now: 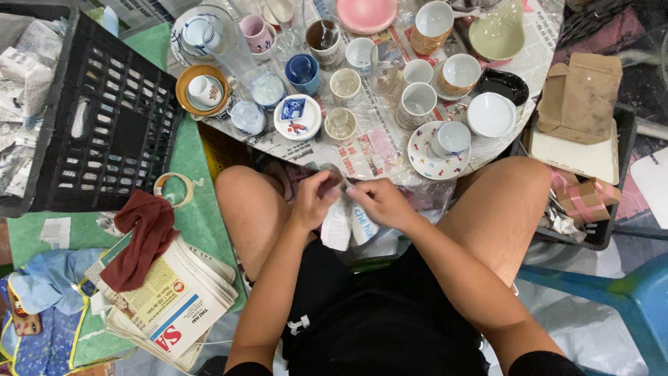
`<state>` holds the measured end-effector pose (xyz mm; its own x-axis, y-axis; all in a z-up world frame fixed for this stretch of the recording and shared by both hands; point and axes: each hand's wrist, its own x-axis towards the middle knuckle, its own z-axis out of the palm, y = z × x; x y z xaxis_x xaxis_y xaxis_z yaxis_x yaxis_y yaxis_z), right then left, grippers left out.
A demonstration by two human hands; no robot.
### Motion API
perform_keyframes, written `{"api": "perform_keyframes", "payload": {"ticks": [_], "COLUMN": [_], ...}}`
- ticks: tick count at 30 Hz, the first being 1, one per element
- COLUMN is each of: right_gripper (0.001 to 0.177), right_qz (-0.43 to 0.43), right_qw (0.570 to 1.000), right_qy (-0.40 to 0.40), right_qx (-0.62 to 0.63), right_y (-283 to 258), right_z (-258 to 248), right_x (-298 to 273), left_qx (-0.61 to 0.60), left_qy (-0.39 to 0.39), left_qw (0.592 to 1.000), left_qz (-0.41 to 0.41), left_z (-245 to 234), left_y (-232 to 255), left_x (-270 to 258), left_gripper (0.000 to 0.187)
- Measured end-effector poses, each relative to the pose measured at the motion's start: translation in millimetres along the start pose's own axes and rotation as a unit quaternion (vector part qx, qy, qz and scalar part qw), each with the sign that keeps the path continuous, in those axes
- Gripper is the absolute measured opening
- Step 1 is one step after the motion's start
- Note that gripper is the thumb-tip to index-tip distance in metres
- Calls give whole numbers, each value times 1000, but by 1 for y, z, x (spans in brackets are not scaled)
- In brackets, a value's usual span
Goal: The person wraps small ceramic items, including cups and saucers, using newspaper sheets. They fold the paper around each item and place the wrapped pieces into a black plastic crate.
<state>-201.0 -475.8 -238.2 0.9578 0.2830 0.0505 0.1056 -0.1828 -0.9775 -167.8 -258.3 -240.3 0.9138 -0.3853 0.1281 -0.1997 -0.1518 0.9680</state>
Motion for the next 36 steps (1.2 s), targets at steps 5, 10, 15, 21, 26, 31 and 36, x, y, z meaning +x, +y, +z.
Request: {"api": "perform_keyframes", "payload": {"ticks": [5, 10, 15, 21, 26, 31, 36], "right_gripper": [29, 33, 31, 31, 42, 41, 39], "right_qz": [-20, 3, -6, 51, 67, 58, 49], "right_qw": [998, 991, 978, 957, 993, 996, 991], "right_qy": [61, 129, 195, 223, 74, -60, -117], "right_qx": [-9, 32, 72, 180, 68, 35, -36], "right_y": [-15, 1, 21, 17, 13, -7, -23], "right_z": [7, -7, -27, -36, 1, 46, 63], "right_x": [-1, -2, -3, -5, -17, -22, -19], "left_qx": [-2, 15, 4, 7, -4, 444, 430], "left_qy": [-58, 71, 188, 324, 325, 329, 269], "left_qw": [998, 997, 981, 945, 929, 804, 862], "left_qz": [-8, -32, -49, -42, -180, -221, -15], "left_z": [-3, -6, -28, -83, -116, -108, -49], "left_y": [27, 27, 29, 33, 54, 95, 99], "left_x": [3, 6, -5, -80, -160, -196, -158], "left_gripper": [43, 28, 18, 20, 20, 36, 50]}}
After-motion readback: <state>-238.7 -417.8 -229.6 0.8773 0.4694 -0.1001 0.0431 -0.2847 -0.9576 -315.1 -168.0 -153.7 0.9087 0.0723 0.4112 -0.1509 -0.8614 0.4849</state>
